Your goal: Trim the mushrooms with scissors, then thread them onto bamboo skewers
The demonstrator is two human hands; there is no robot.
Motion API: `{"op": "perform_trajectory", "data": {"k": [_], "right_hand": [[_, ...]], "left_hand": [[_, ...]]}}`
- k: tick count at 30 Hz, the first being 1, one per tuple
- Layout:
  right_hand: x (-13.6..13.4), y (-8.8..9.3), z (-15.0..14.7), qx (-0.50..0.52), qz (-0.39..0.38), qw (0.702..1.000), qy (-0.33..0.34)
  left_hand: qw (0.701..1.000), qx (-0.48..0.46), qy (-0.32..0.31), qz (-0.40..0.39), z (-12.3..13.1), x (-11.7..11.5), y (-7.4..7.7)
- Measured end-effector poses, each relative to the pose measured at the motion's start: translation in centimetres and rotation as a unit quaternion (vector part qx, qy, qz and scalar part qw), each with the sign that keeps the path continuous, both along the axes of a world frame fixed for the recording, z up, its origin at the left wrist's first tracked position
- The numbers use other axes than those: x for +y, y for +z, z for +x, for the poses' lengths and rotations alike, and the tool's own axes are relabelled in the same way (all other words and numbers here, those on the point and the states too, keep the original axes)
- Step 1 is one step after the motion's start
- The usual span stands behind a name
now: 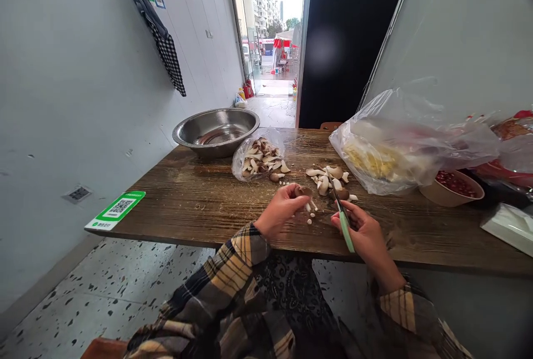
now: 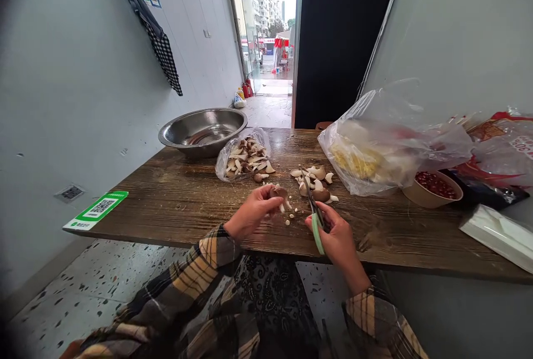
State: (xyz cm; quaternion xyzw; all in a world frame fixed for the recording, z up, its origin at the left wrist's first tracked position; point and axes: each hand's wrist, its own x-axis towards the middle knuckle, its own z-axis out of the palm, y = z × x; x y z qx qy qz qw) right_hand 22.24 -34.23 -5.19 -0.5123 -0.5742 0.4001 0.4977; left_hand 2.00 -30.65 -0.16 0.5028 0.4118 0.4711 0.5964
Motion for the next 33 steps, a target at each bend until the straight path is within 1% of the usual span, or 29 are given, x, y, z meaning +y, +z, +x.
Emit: {"op": "perform_trajectory", "data": {"k": [3,5,6,7,8,10,11,12,13,14,15,17,20,21,23,25,27,29,31,33], "right_hand": [[0.5,-1.3,1.3,-0.007,-0.006,0.999,-0.039],[0.8,-2.0,1.8,-0.012,-0.006,0.998,-0.054],[0.8,-2.2,1.9,-0.013,-0.007,0.998,-0.057],[0.9,-2.4,2.0,-0.011,-0.007,0.998,-0.059],[0.9,-2.5,2.0,-0.005,-0.01,0.998,-0.06],[0.9,-2.7,2.0,0.018,-0.016,0.997,-0.068],[0.9,-2.8,2.0,0.032,-0.018,0.996,-0.076],[0.8,-2.8,2.0,0.049,-0.021,0.995,-0.085],[0.8,-2.8,2.0,0.065,-0.023,0.993,-0.093],[0.8,-2.8,1.9,0.081,-0.025,0.991,-0.101],[0.7,-2.7,1.9,0.094,-0.024,0.989,-0.108],[0.7,-2.6,1.8,0.111,-0.024,0.987,-0.111],[0.7,-2.3,1.8,0.115,-0.023,0.987,-0.112],[0.8,-2.2,1.7,0.115,-0.026,0.987,-0.112],[0.8,-2.0,1.7,0.116,-0.032,0.986,-0.116],[0.8,-1.8,1.6,0.118,-0.039,0.985,-0.118],[0.8,-1.7,1.5,0.119,-0.044,0.984,-0.122],[0.8,-1.6,1.5,0.116,-0.046,0.984,-0.125],[0.8,-1.7,1.5,0.106,-0.044,0.985,-0.128],[0.8,-2.0,1.6,0.094,-0.04,0.986,-0.13]], "left_hand": [[0.998,0.051,0.039,0.024,-2.4,4.0,0.6],[0.99,0.088,0.098,0.052,-4.2,6.9,1.1],[0.98,0.117,0.146,0.075,-5.2,8.2,1.4],[0.961,0.163,0.199,0.101,-6.1,9.4,1.6],[0.936,0.219,0.246,0.127,-7.0,10.4,1.9],[0.875,0.33,0.306,0.176,-8.4,11.7,2.2],[0.846,0.376,0.322,0.197,-9.0,12.0,2.2],[0.826,0.406,0.327,0.213,-9.3,12.2,2.2],[0.814,0.426,0.326,0.225,-9.3,12.2,2.1],[0.81,0.435,0.316,0.234,-9.1,12.1,1.9],[0.812,0.438,0.299,0.244,-8.6,12.0,1.7],[0.822,0.438,0.248,0.267,-6.7,11.5,1.1],[0.829,0.449,0.153,0.296,-2.6,10.4,0.1],[0.833,0.453,0.114,0.298,-1.1,10.0,-0.3],[0.836,0.457,0.056,0.3,1.5,9.3,-1.2],[0.844,0.456,0.028,0.282,3.4,8.9,-2.1],[0.857,0.442,0.027,0.265,4.5,8.9,-2.9],[0.879,0.402,0.034,0.256,4.9,9.0,-3.3],[0.913,0.331,0.03,0.236,4.7,9.2,-3.4],[0.953,0.236,0.012,0.188,4.1,9.0,-3.1]]}}
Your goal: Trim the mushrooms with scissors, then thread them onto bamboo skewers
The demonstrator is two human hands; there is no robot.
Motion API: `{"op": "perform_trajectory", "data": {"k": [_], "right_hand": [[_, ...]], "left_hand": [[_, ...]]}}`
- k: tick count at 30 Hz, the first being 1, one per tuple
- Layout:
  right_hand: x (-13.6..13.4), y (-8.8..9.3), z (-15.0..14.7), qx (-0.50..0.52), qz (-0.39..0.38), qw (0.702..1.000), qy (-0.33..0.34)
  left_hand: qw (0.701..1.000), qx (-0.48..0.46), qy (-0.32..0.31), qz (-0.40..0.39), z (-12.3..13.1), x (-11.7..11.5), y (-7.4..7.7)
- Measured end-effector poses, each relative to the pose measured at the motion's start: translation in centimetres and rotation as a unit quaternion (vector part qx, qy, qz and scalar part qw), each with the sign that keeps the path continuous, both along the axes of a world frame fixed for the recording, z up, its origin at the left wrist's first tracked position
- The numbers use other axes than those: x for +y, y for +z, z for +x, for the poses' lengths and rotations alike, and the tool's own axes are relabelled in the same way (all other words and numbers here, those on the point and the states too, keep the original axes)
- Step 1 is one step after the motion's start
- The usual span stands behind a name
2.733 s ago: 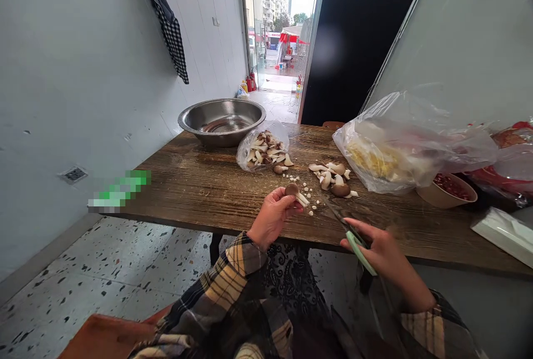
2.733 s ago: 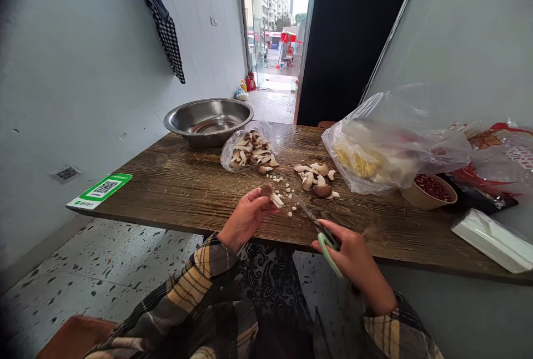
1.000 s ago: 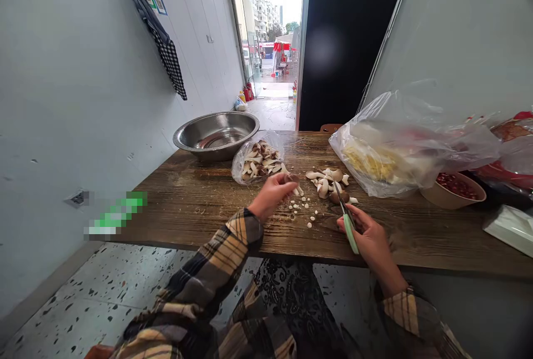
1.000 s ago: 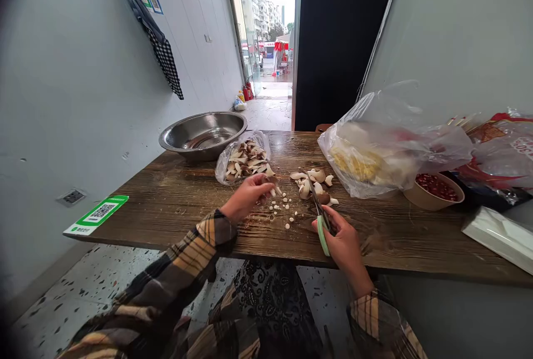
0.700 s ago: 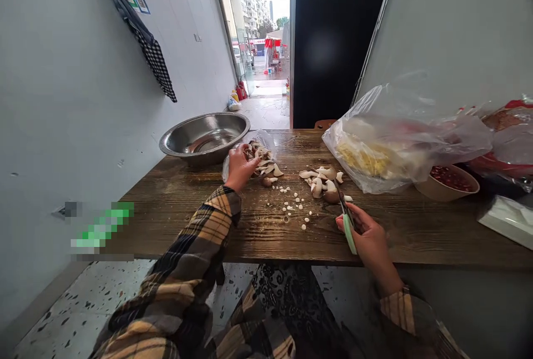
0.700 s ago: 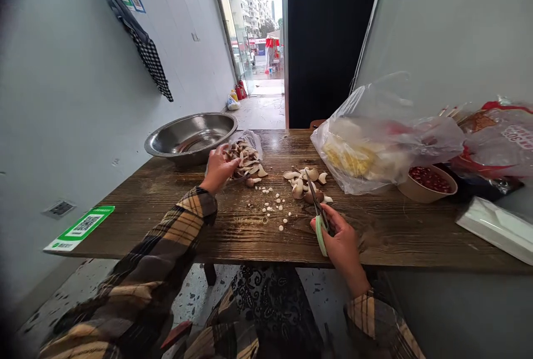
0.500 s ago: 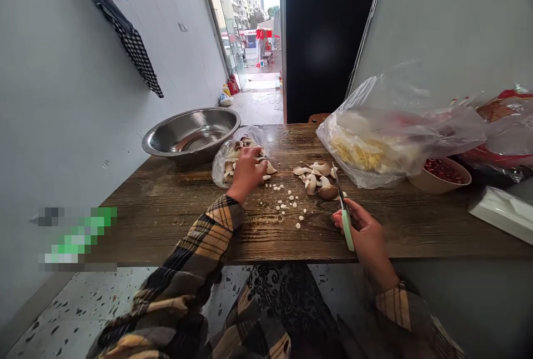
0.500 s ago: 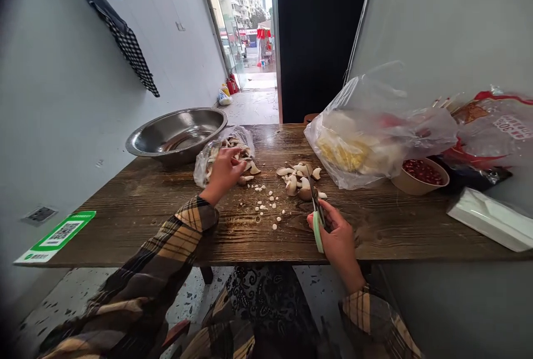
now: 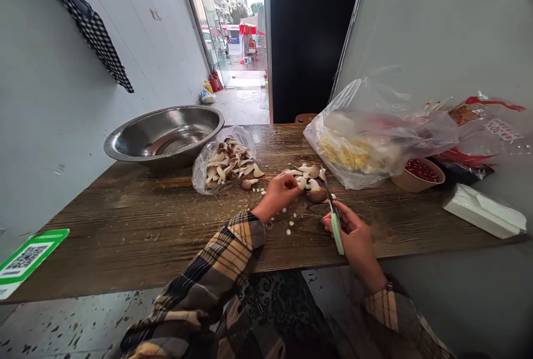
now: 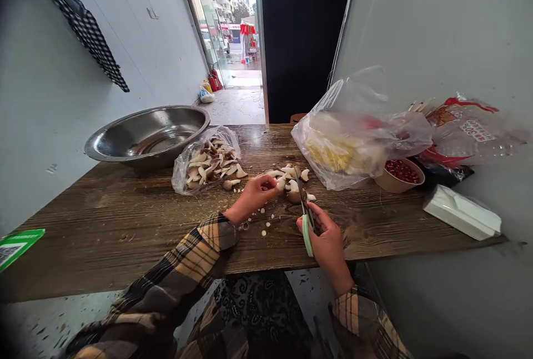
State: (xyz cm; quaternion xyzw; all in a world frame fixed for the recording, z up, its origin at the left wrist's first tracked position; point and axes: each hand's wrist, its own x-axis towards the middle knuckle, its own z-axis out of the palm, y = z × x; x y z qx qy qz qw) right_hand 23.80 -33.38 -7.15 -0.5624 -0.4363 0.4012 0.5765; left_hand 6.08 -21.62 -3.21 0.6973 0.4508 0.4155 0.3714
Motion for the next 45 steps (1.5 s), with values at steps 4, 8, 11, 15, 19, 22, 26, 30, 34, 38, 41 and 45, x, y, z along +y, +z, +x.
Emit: {"op": "perform_trajectory", "data": {"k": [4,8,11,15,19,22,26,30,34,38,41,45], "right_hand": [[-0.1,-0.5,0.1,-0.011,0.005,1.0,0.008],[-0.4,-0.7,0.2,-0.037,0.007,0.999,0.019],[-0.5,-0.3,0.3,-0.071,0.011,0.996,0.057],[-0.4,1.2,0.6,-0.156,-0.001,0.98,0.127],[-0.4,3.4,0.7,-0.227,-0.008,0.964,0.141],[-0.7,4.5,0.7,-0.235,-0.023,0.959,0.157],[-1.0,4.7,0.7,-0.241,-0.043,0.955,0.169],[-1.2,4.2,1.0,-0.234,-0.051,0.959,0.152],[-0.9,4.4,0.7,-0.164,-0.055,0.979,0.11],[0.7,5.7,-1.2,-0.058,-0.027,0.996,0.061],[2.3,6.5,-3.3,-0.021,0.004,0.997,0.069],[3.8,6.1,-5.6,-0.021,0.018,0.994,0.108]], "left_hand": [[0.974,-0.181,-0.035,-0.129,-2.0,-1.2,1.2],[0.929,-0.283,-0.082,-0.223,-3.9,-2.9,2.5],[0.913,-0.311,-0.096,-0.247,-4.9,-3.7,3.0],[0.915,-0.327,-0.094,-0.214,-5.4,-3.7,2.7],[0.929,-0.328,-0.082,-0.151,-5.5,-3.3,2.2],[0.933,-0.334,-0.079,-0.113,-5.4,-3.3,2.3],[0.934,-0.338,-0.069,-0.096,-5.6,-3.5,2.9],[0.937,-0.332,-0.06,-0.091,-5.8,-3.4,2.9],[0.925,-0.36,-0.063,-0.102,-5.6,-3.4,2.6],[0.92,-0.359,-0.089,-0.132,-5.3,-3.7,2.8],[0.927,-0.338,-0.1,-0.132,-5.1,-3.8,2.8],[0.924,-0.348,-0.078,-0.141,-5.0,-3.7,2.6]]}}
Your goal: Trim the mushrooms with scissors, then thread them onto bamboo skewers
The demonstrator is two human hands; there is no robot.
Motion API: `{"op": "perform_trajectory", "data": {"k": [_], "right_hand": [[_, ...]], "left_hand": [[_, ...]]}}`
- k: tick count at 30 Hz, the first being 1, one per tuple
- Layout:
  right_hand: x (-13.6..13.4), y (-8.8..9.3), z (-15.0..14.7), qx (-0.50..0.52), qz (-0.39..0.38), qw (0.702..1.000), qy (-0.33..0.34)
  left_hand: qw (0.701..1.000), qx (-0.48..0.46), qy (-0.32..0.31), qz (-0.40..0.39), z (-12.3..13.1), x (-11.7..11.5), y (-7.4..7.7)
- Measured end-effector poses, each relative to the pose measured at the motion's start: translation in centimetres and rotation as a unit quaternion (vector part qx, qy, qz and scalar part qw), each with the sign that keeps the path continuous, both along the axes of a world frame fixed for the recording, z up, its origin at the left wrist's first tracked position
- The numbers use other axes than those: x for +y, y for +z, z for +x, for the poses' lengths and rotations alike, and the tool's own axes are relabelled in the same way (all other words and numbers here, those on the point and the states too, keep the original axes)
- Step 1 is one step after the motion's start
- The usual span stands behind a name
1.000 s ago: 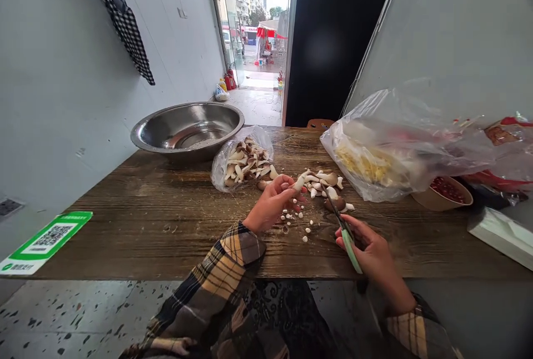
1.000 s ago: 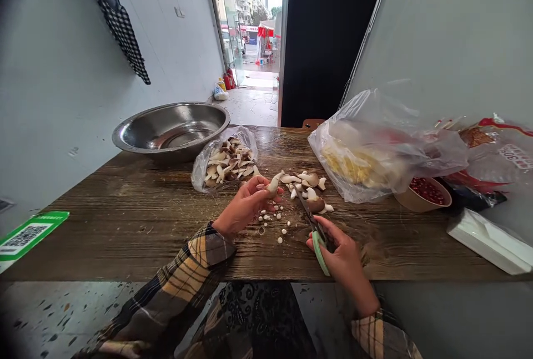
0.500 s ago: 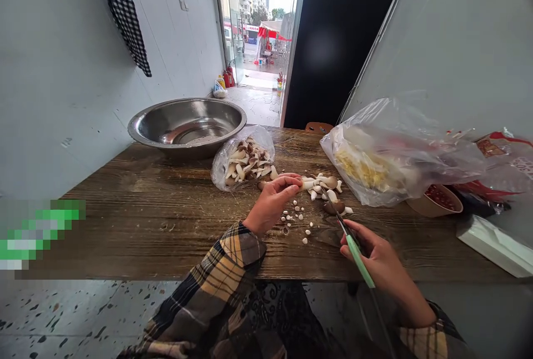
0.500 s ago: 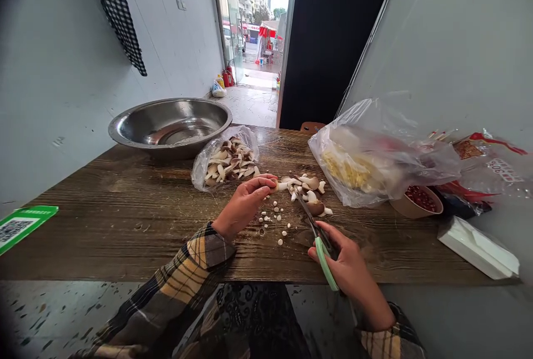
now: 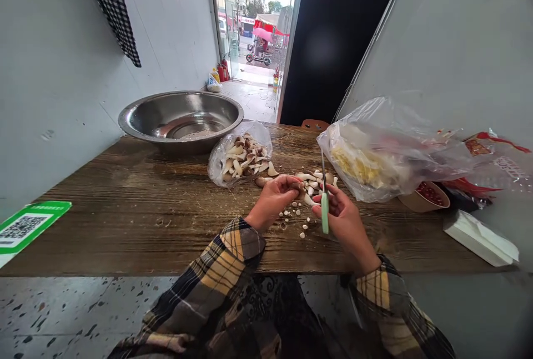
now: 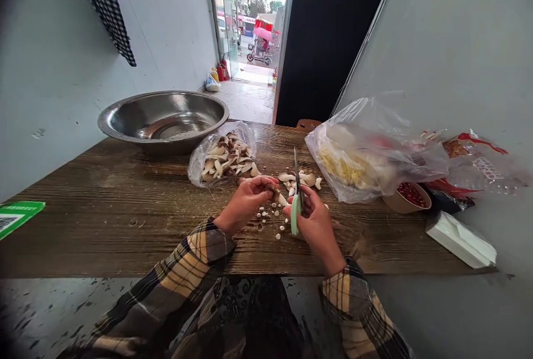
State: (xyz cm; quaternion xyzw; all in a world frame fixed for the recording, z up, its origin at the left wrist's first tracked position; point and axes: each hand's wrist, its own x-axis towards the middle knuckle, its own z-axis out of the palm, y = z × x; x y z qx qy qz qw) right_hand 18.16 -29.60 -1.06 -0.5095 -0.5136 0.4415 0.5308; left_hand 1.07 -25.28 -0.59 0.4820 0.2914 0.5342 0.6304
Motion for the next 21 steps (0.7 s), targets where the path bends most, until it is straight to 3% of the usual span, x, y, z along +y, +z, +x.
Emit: {"op": "perform_trajectory", "data": {"k": [4,9,16,21], "right_hand": [[0.5,-1.3,-0.8,-0.002,0.017,0.999,-0.028],[0.6,-1.6,-0.8,0.037,0.021,0.998,-0.044],[0.5,-0.5,-1.1,0.083,-0.022,0.996,0.022],[0.6,-1.1,-0.1,0.021,0.0,1.0,0.01]], "left_hand": [[1.0,-0.007,0.004,-0.016,0.0,-0.1,0.0],[0.997,-0.01,-0.055,-0.054,0.1,-0.7,0.2],[0.997,-0.012,-0.065,-0.043,0.0,-0.4,-0.4],[0.998,-0.025,-0.008,-0.06,-0.3,0.3,-0.6]]}}
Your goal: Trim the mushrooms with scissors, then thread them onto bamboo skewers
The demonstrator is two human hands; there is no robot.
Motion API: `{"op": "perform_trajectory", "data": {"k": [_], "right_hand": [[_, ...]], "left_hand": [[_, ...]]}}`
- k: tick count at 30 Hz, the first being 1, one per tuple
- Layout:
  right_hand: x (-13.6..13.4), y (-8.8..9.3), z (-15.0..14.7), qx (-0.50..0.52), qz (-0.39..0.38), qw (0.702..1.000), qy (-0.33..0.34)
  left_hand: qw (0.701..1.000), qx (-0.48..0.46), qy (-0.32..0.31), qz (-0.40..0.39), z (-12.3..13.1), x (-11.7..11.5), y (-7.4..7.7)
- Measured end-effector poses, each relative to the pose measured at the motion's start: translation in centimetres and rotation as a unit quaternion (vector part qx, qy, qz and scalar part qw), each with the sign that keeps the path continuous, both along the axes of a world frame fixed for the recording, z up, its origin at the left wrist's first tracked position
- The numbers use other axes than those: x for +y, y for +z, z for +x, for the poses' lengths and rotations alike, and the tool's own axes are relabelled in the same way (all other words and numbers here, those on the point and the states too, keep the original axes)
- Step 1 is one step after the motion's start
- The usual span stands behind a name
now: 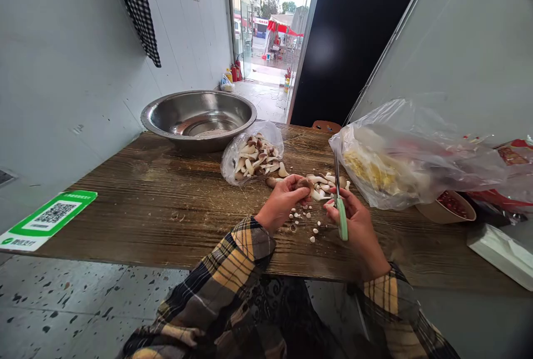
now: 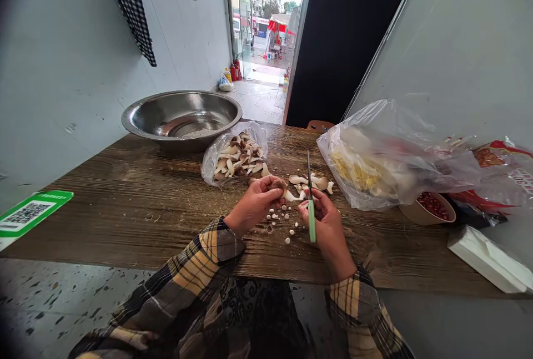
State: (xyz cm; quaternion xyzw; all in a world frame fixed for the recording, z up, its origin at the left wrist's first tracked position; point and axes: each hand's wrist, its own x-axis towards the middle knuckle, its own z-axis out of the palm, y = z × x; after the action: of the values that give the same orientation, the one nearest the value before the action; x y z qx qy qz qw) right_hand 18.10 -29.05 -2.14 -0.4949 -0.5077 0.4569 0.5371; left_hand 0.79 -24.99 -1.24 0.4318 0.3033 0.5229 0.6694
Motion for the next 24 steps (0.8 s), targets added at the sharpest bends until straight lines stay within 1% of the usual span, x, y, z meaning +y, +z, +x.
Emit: {"op": "perform_trajectory", "data": {"k": [3,5,8,11,15,17,21,24], "right_hand": [[-0.1,-0.8,1.3,-0.089,0.015,0.996,-0.014],[-0.2,-0.9,1.8,-0.117,0.02,0.993,-0.025],[-0.3,-0.6,1.5,-0.097,0.044,0.993,-0.045],[-0.2,0.0,0.4,-0.072,0.069,0.994,-0.043],[0.3,0.4,-0.9,-0.085,0.081,0.992,-0.054],[0.5,0.6,-1.2,-0.059,0.061,0.995,-0.049],[0.4,1.0,-1.3,0.059,-0.009,0.998,-0.005],[0.1,1.0,-0.9,0.092,-0.021,0.995,0.015]], "left_hand": [[0.999,-0.019,0.025,-0.016,-0.1,0.2,0.0],[0.999,-0.018,0.026,-0.017,-0.1,0.2,0.1],[1.0,0.011,0.016,-0.012,0.0,0.0,0.2],[0.999,0.046,-0.006,0.008,0.2,-0.1,0.2],[0.996,0.071,-0.034,0.033,0.2,-0.3,0.2],[0.996,0.065,-0.044,0.03,0.2,-0.4,0.3],[0.997,0.045,-0.063,0.013,0.1,-0.5,0.5],[0.999,0.003,-0.031,-0.015,0.1,-0.3,0.3]]}}
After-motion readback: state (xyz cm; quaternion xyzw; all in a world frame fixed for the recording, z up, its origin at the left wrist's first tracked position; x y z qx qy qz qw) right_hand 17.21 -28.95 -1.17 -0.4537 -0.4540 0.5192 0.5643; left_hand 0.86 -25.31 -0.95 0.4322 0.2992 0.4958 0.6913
